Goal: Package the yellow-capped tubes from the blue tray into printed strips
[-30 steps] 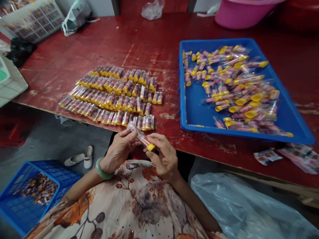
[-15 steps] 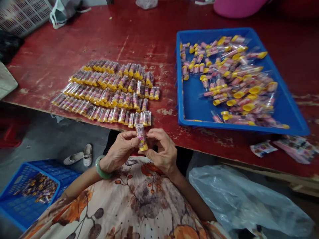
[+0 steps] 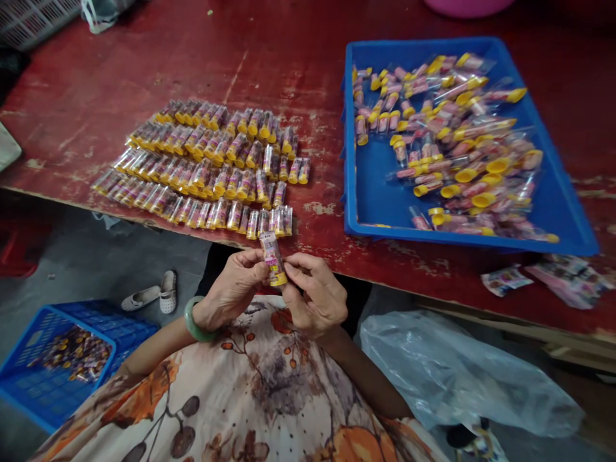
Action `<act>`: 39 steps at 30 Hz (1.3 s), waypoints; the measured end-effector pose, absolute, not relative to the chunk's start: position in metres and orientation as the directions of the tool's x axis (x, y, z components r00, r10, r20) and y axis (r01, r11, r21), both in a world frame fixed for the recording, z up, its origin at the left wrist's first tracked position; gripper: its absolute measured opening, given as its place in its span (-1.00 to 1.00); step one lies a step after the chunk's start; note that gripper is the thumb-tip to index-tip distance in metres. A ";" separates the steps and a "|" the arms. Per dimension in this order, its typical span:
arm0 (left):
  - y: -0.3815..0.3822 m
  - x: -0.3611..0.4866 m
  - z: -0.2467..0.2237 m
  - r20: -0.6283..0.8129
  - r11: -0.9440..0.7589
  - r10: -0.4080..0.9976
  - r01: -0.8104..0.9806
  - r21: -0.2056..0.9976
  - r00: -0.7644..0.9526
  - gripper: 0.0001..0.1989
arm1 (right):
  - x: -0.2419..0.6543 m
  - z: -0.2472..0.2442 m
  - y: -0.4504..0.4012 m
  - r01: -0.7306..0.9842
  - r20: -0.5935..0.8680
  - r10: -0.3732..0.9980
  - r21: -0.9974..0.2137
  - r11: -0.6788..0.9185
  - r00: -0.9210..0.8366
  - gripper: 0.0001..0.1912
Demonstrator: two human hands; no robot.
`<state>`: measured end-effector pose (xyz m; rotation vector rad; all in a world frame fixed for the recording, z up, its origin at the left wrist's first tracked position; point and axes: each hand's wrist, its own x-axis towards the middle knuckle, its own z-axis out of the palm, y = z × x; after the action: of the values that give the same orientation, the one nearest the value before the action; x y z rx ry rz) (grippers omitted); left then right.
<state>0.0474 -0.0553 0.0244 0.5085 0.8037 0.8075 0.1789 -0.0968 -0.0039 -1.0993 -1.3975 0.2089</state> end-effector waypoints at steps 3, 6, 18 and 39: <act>-0.057 0.049 0.026 -0.438 0.608 0.788 -0.432 0.666 0.433 -0.63 | 0.178 -0.007 -0.099 0.468 0.673 0.694 -0.714 0.521 0.256 -0.73; -0.059 0.050 0.026 -0.448 0.605 0.792 -0.437 0.665 0.415 -0.63 | 0.178 -0.009 -0.100 0.472 0.667 0.696 -0.720 0.509 0.267 -0.76; -0.061 0.051 0.024 -0.461 0.599 0.797 -0.413 0.685 0.391 -0.62 | 0.182 -0.017 -0.103 0.469 0.651 0.712 -0.731 0.496 0.262 -0.71; -0.064 0.050 0.017 -0.444 0.589 0.804 -0.436 0.680 0.395 -0.50 | 0.177 -0.017 -0.096 0.503 0.730 0.648 -0.653 0.566 0.219 -0.70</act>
<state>0.0500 -0.0638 0.0169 0.5052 0.8375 0.8296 0.1766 -0.0957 -0.0172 -1.0589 -1.4256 0.1323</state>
